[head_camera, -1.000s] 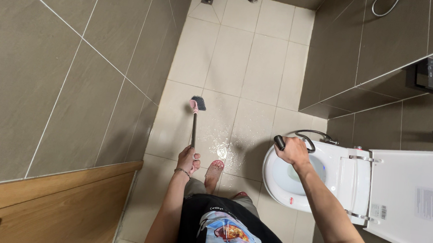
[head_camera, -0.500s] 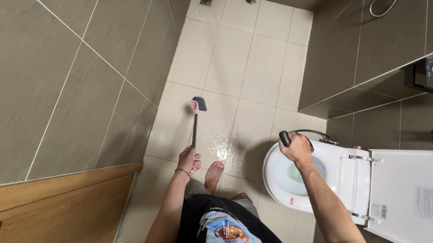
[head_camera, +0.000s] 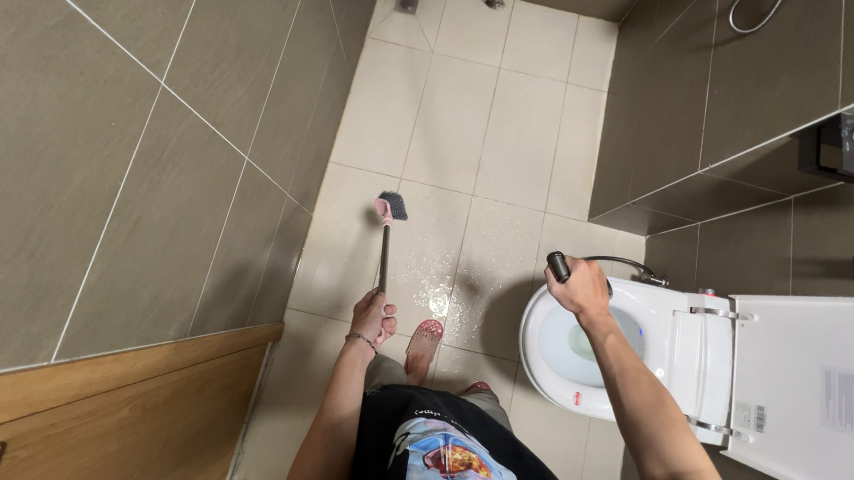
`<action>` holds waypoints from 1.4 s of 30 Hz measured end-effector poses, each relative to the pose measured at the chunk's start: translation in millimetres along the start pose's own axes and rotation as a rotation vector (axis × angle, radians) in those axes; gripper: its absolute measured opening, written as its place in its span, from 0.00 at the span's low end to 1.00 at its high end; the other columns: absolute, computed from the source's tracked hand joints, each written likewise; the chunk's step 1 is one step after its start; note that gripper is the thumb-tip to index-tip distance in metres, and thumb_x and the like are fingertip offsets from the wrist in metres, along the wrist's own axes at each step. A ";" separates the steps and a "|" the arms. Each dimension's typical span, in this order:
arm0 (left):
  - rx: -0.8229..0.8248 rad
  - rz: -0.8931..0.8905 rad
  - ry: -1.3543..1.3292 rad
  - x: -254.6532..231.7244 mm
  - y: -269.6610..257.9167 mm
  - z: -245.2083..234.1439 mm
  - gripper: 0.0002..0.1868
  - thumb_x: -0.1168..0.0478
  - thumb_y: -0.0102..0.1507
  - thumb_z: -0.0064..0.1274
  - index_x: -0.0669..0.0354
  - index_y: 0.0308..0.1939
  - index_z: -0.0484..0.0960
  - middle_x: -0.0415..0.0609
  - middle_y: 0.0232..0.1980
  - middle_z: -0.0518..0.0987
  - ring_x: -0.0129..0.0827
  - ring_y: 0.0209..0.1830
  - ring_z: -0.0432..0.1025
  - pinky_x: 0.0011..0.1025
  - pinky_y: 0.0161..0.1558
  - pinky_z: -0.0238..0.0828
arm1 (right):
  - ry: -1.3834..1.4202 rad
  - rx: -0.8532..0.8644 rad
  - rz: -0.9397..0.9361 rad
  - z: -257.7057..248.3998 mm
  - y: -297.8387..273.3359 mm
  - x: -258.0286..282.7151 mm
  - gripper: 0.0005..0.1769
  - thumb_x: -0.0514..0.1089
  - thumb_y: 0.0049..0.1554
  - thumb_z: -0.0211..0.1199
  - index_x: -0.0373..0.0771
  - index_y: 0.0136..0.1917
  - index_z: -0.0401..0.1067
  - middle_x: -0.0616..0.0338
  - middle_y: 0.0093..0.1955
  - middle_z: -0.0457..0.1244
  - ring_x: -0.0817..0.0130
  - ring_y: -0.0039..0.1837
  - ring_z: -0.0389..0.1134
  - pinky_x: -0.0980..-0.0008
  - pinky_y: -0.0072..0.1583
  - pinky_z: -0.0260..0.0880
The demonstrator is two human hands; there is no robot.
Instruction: The person cleans the bathroom floor by spraying water with a handheld bidet sprayer and scrubbing with a long-handled brush. They move around the toilet and a laundry basket, rinsing and scrubbing the tiled floor.
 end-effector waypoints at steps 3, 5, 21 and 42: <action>0.022 0.012 -0.038 -0.1 2.7 1.0 0.04 0.59 0.71 0.42 0.54 0.43 0.67 0.42 0.27 0.66 0.21 0.16 0.55 0.23 0.17 0.50 | 0.007 0.000 0.009 -0.3 3.2 1.8 0.17 0.54 0.51 0.63 0.37 0.37 0.76 0.38 0.35 0.67 0.36 0.43 0.69 0.46 0.52 0.70; 0.014 0.006 -0.033 0.7 3.4 0.0 0.04 0.59 0.71 0.42 0.54 0.43 0.68 0.42 0.27 0.67 0.22 0.16 0.55 0.23 0.17 0.50 | 0.005 0.001 0.006 0.8 5.9 2.2 0.17 0.54 0.51 0.63 0.36 0.37 0.76 0.37 0.35 0.67 0.36 0.43 0.69 0.46 0.52 0.71; 0.028 0.020 -0.066 2.0 11.0 -5.8 0.08 0.58 0.71 0.43 0.54 0.39 0.65 0.42 0.26 0.66 0.22 0.16 0.55 0.23 0.18 0.50 | -0.005 0.024 0.012 5.2 11.6 7.0 0.18 0.54 0.51 0.63 0.36 0.38 0.77 0.37 0.36 0.68 0.36 0.44 0.70 0.46 0.53 0.71; 0.020 0.016 -0.053 0.0 6.3 -7.7 0.06 0.59 0.71 0.43 0.52 0.41 0.65 0.42 0.27 0.67 0.22 0.16 0.56 0.23 0.17 0.49 | 0.020 -0.007 0.009 5.3 14.8 8.8 0.17 0.54 0.51 0.64 0.36 0.38 0.76 0.38 0.36 0.68 0.36 0.44 0.70 0.45 0.53 0.70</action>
Point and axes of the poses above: each hand's wrist, its own y-axis towards the middle knuckle, its own z-axis out of the palm, x = y × z, the point moved 5 cm from there along y, towards the middle knuckle
